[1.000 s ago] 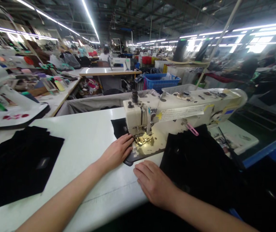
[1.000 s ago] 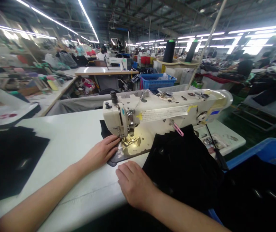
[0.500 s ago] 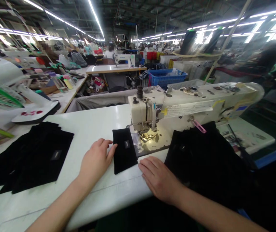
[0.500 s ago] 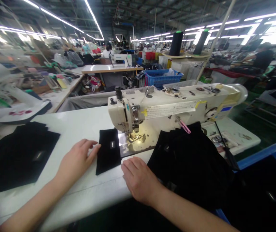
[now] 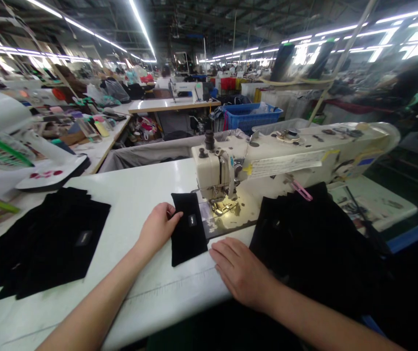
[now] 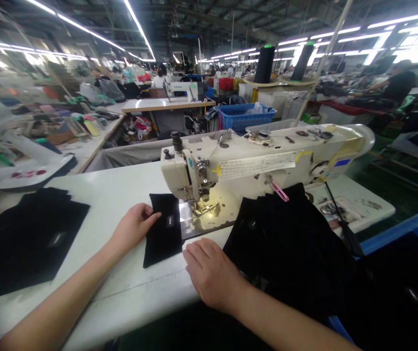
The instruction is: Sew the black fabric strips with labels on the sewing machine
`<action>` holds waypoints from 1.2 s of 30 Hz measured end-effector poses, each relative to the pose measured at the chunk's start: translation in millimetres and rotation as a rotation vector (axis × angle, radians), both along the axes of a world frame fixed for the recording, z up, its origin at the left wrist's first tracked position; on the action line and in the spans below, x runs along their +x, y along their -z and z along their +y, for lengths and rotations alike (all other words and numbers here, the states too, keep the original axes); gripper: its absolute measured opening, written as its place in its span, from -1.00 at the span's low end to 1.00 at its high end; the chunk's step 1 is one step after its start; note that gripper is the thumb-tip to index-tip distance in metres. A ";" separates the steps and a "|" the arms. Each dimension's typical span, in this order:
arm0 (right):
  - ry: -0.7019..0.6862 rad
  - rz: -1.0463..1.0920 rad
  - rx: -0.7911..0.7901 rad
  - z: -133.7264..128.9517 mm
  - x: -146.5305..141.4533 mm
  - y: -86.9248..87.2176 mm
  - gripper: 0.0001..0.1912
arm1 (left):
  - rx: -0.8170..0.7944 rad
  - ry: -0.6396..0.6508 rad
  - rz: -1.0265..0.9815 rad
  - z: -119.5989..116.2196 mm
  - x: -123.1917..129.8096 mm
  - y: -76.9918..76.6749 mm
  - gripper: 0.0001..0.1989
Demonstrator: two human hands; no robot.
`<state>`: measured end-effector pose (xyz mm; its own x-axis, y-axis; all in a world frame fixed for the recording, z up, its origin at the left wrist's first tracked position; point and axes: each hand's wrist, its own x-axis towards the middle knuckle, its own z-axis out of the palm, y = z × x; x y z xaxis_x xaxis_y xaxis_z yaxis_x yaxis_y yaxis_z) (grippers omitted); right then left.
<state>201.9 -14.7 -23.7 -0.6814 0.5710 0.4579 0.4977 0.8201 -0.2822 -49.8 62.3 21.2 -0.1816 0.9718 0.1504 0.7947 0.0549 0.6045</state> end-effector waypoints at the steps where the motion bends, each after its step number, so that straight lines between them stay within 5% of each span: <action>1: 0.011 0.041 -0.042 -0.2 0.2 -0.4 -0.65 | -0.032 -0.023 -0.202 -3.5 3.5 -3.9 -0.77; 4: 0.135 0.305 -0.306 1.0 -2.2 -0.8 -0.58 | -0.225 -0.075 -0.876 -20.6 15.6 -16.9 -0.87; 6: 0.225 0.542 -0.594 3.3 -6.5 -0.9 -0.47 | -0.324 -0.107 -1.153 -33.5 23.0 -22.1 -0.95; 9: 0.241 0.729 -0.997 6.5 -13.2 -3.1 -0.37 | -0.347 -0.159 -1.287 -47.9 29.6 -21.0 -0.96; 11: 0.232 0.732 -1.123 6.4 -15.8 -6.3 -0.39 | -0.345 -0.173 -1.318 -53.1 30.9 -16.7 -0.93; 26: 0.241 0.807 -1.308 -7.5 -22.2 -24.8 -0.35 | -0.253 -0.179 -1.365 -65.0 26.8 -16.0 -0.86; 33: 0.200 0.817 -1.283 -8.6 -25.8 -13.5 -0.40 | -0.202 -0.179 -1.302 -73.7 23.0 -19.9 -0.80; 36: 0.165 0.815 -1.272 -8.9 -26.0 -7.4 -0.45 | -0.117 -0.248 -1.177 -74.2 -2.6 -28.1 -0.64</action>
